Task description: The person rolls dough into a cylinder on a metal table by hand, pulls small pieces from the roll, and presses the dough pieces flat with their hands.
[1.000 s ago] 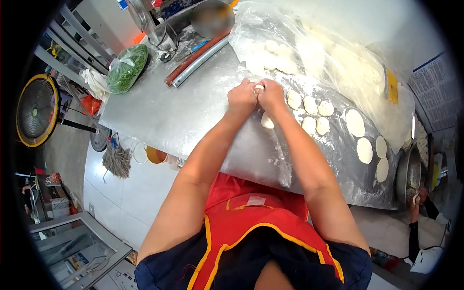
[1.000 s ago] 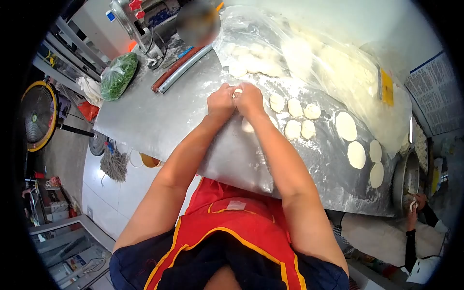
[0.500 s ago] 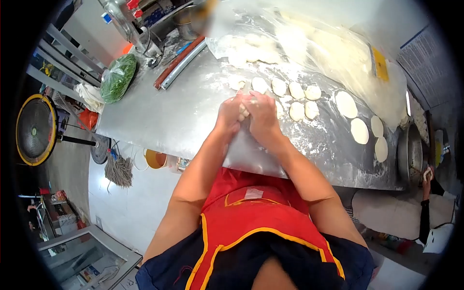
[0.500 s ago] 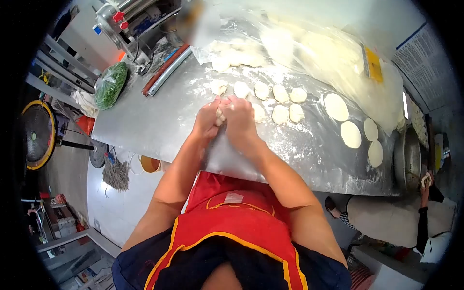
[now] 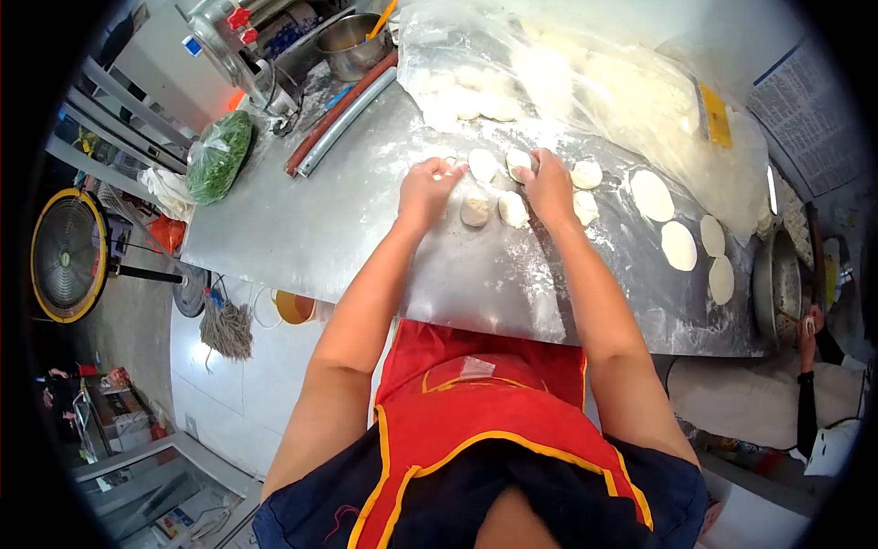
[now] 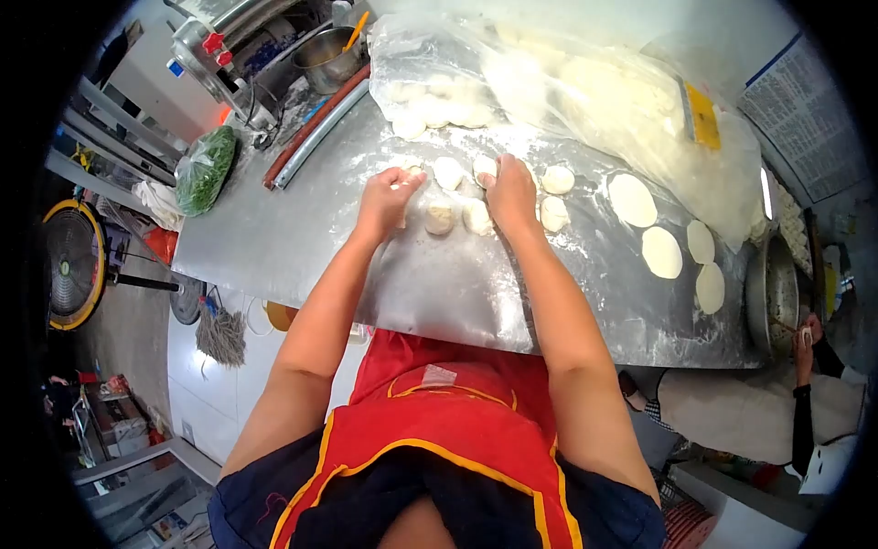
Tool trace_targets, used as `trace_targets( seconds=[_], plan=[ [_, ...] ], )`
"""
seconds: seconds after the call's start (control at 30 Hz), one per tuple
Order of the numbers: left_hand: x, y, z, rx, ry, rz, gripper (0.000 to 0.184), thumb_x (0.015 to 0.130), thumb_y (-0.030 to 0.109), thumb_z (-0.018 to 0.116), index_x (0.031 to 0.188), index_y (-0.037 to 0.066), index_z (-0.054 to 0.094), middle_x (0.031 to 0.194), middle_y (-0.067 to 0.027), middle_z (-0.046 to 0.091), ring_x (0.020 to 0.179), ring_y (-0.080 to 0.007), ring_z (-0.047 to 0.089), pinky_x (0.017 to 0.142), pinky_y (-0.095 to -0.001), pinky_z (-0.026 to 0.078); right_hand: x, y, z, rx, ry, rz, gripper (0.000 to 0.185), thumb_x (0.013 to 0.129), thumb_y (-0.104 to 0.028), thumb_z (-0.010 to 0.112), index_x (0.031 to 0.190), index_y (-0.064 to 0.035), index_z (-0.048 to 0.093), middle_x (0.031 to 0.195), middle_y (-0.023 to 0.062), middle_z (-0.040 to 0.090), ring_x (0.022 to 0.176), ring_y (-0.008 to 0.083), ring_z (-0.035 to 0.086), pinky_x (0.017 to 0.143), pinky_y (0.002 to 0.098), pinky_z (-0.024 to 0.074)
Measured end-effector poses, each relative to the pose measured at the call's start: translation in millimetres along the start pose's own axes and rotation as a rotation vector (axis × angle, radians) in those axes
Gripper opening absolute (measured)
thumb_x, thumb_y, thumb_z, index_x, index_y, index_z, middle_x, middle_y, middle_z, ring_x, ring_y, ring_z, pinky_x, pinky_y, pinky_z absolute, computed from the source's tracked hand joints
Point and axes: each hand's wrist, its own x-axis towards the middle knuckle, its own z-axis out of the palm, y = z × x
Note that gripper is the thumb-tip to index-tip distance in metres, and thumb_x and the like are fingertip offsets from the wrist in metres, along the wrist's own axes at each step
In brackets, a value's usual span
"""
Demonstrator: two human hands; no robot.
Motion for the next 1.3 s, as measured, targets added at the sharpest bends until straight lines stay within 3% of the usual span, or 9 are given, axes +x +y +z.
trace_targets(
  seconds=[0.17,0.2,0.33,0.63,0.67,0.9,1.0,1.13,1.3],
  plan=[
    [7,12,26,0.317,0.062,0.509,0.024,0.084,0.026,0.068,0.101,0.009,0.068,0.085,-0.0069,0.065,0.074,-0.0242,0.064,0.067,-0.0348,0.050,14,4,10,-0.041,-0.086,0.081,0.026,0.081,-0.013,0.072,0.099,0.0023,0.063,0.098,0.0224,0.065,0.092,0.0383,0.063,0.080,0.0437,0.0493],
    [8,22,30,0.381,-0.082,0.400,0.028,0.083,0.024,0.068,0.109,0.012,0.067,0.102,-0.0076,0.065,0.091,-0.0262,0.064,0.077,-0.0364,0.050,15,6,12,-0.031,-0.080,0.097,0.025,0.080,-0.013,0.072,0.098,0.0023,0.063,0.095,0.0221,0.066,0.091,0.0384,0.063,0.079,0.0438,0.0494],
    [27,43,66,0.631,-0.265,0.325,0.039,0.084,0.017,0.064,0.123,0.017,0.059,0.116,-0.0090,0.060,0.100,-0.0299,0.063,0.084,-0.0404,0.050,19,6,9,0.035,-0.113,0.126,0.018,0.082,-0.009,0.068,0.095,0.0017,0.063,0.092,0.0230,0.066,0.089,0.0393,0.064,0.079,0.0445,0.0496],
    [42,39,111,0.744,-0.307,0.236,0.024,0.087,0.026,0.059,0.106,0.015,0.069,0.108,-0.0090,0.064,0.099,-0.0303,0.064,0.083,-0.0417,0.050,25,11,-4,0.124,-0.275,0.238,0.014,0.083,-0.008,0.060,0.093,0.0015,0.059,0.094,0.0254,0.066,0.093,0.0404,0.063,0.080,0.0435,0.0486],
    [41,42,111,0.755,-0.311,0.222,0.024,0.088,0.027,0.060,0.104,0.013,0.069,0.105,-0.0093,0.066,0.098,-0.0296,0.065,0.082,-0.0411,0.051,24,14,-5,0.132,-0.274,0.244,0.014,0.085,-0.008,0.060,0.096,0.0010,0.060,0.088,0.0190,0.067,0.084,0.0315,0.065,0.074,0.0383,0.0497],
    [41,37,102,0.775,-0.343,0.336,0.035,0.083,0.034,0.070,0.108,0.011,0.067,0.101,-0.0102,0.068,0.095,-0.0299,0.066,0.078,-0.0413,0.052,24,80,-62,0.750,-0.028,0.446,0.021,0.088,-0.013,0.064,0.104,0.0000,0.062,0.085,0.0083,0.065,0.075,0.0155,0.060,0.069,0.0288,0.0484],
    [35,60,97,0.781,-0.428,0.252,0.044,0.085,0.032,0.067,0.126,0.016,0.060,0.113,-0.0099,0.066,0.103,-0.0304,0.063,0.086,-0.0414,0.049,30,112,-84,0.213,0.100,0.319,0.026,0.087,-0.017,0.066,0.106,0.0000,0.061,0.090,0.0142,0.067,0.080,0.0226,0.063,0.074,0.0336,0.0499],
    [30,83,109,0.775,-0.401,0.354,0.049,0.086,0.030,0.066,0.131,0.017,0.056,0.117,-0.0099,0.064,0.107,-0.0300,0.061,0.088,-0.0407,0.049,24,122,-78,0.103,-0.065,0.286,0.038,0.079,-0.023,0.076,0.107,-0.0015,0.062,0.092,0.0175,0.067,0.083,0.0267,0.064,0.077,0.0376,0.0499],
    [31,102,149,0.738,-0.470,0.441,0.051,0.085,0.028,0.069,0.133,0.019,0.054,0.123,-0.0086,0.062,0.108,-0.0300,0.061,0.089,-0.0403,0.049,23,126,-62,0.114,-0.049,0.219,0.035,0.073,-0.017,0.080,0.101,-0.0024,0.064,0.088,0.0160,0.066,0.080,0.0273,0.062,0.074,0.0374,0.0498]
  ],
)
